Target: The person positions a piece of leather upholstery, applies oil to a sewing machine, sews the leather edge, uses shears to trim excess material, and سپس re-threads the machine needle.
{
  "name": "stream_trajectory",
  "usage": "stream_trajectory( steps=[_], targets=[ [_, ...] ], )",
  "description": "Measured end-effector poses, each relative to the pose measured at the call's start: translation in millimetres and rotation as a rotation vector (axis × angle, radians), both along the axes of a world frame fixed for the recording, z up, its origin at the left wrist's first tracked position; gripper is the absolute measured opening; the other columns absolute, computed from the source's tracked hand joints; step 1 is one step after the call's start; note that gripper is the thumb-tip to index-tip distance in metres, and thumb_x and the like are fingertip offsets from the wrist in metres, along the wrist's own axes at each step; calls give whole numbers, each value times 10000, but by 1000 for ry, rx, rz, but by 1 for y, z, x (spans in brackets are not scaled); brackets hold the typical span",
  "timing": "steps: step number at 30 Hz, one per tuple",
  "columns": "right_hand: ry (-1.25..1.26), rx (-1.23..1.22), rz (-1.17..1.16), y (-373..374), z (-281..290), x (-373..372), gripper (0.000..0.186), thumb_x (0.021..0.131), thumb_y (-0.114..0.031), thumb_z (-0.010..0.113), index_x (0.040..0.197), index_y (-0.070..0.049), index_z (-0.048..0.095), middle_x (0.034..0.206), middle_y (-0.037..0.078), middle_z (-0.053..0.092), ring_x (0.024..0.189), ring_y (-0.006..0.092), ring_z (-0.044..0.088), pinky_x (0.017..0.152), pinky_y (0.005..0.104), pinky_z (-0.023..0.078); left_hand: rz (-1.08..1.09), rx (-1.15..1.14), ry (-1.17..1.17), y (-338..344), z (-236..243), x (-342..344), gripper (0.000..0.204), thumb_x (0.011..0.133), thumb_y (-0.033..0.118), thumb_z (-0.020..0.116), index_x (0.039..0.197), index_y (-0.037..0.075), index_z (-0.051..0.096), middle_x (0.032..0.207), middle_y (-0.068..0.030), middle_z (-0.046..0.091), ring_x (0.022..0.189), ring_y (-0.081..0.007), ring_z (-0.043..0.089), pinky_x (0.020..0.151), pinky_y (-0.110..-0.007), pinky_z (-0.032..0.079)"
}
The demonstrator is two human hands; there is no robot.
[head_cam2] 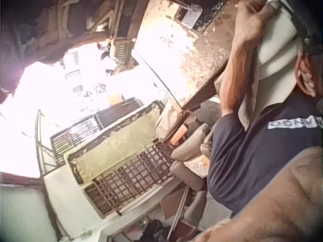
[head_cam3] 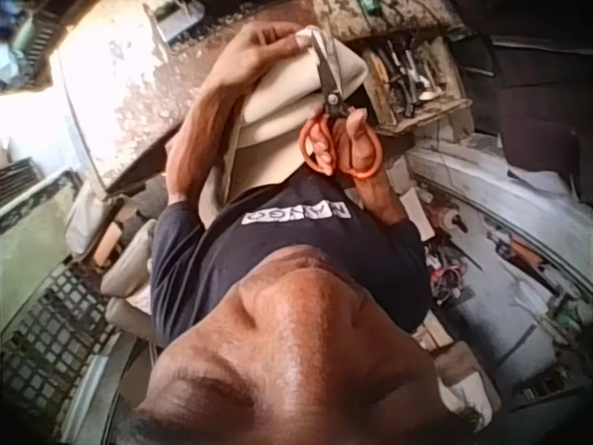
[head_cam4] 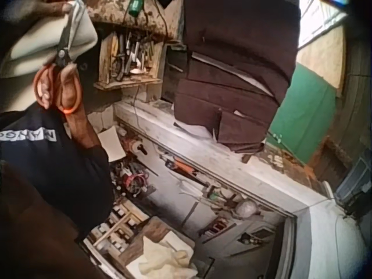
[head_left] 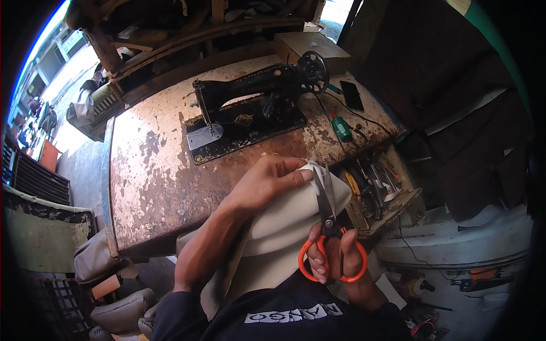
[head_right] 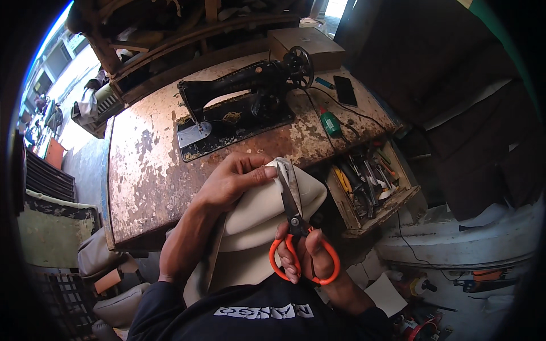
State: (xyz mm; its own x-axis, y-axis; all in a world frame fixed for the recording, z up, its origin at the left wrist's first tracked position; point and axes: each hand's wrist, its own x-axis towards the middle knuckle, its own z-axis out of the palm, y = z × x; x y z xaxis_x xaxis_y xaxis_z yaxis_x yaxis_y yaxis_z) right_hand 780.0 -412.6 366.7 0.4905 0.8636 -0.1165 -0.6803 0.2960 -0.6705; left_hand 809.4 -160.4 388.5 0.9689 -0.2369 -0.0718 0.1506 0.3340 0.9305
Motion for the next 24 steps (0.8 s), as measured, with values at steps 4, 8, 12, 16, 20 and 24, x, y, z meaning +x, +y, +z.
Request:
stream_trajectory(
  steps=[4,8,12,16,20,24],
  targets=[
    [7,-101,34,-5,8,2,808,891,-758,563,1212,-19,508,660,3,482,464,79,496,365,236,435,-13,60,-1,1,2,-2,299,1002,261,699,1107,-19,713,926,-24,732,775,-53,642,699,-223,505],
    [-46,-215,18,-16,19,-2,813,890,-770,549,1215,-26,501,641,-3,466,442,71,484,357,227,424,-10,58,-42,-1,5,-4,298,1007,257,696,1106,-23,711,919,-9,725,796,-51,636,719,-229,502],
    [38,-156,36,-8,17,-8,860,888,-815,477,1253,-37,466,670,8,471,471,84,498,406,266,473,5,139,-72,-1,-1,-4,294,1013,258,691,1102,-21,714,905,6,710,797,-41,612,715,-231,490],
    [55,-166,67,-13,16,-5,888,865,-821,498,1265,-28,461,653,5,465,437,91,471,367,250,433,-13,229,-122,-2,0,-3,295,1016,266,691,1101,-16,718,886,18,691,788,-33,581,695,-235,473],
    [-43,-151,45,-21,13,0,864,868,-809,504,1236,-27,484,624,-2,448,412,85,454,346,236,413,-27,286,-184,1,3,-7,294,1032,254,663,1083,-31,712,850,22,651,787,-46,550,693,-266,469],
    [-387,-120,-702,-27,7,30,681,939,-692,587,1165,-51,539,611,-4,436,384,63,413,333,206,357,50,301,-78,22,26,-27,300,1007,276,703,1042,-22,718,850,28,665,765,-43,564,653,-250,450]
  ],
)
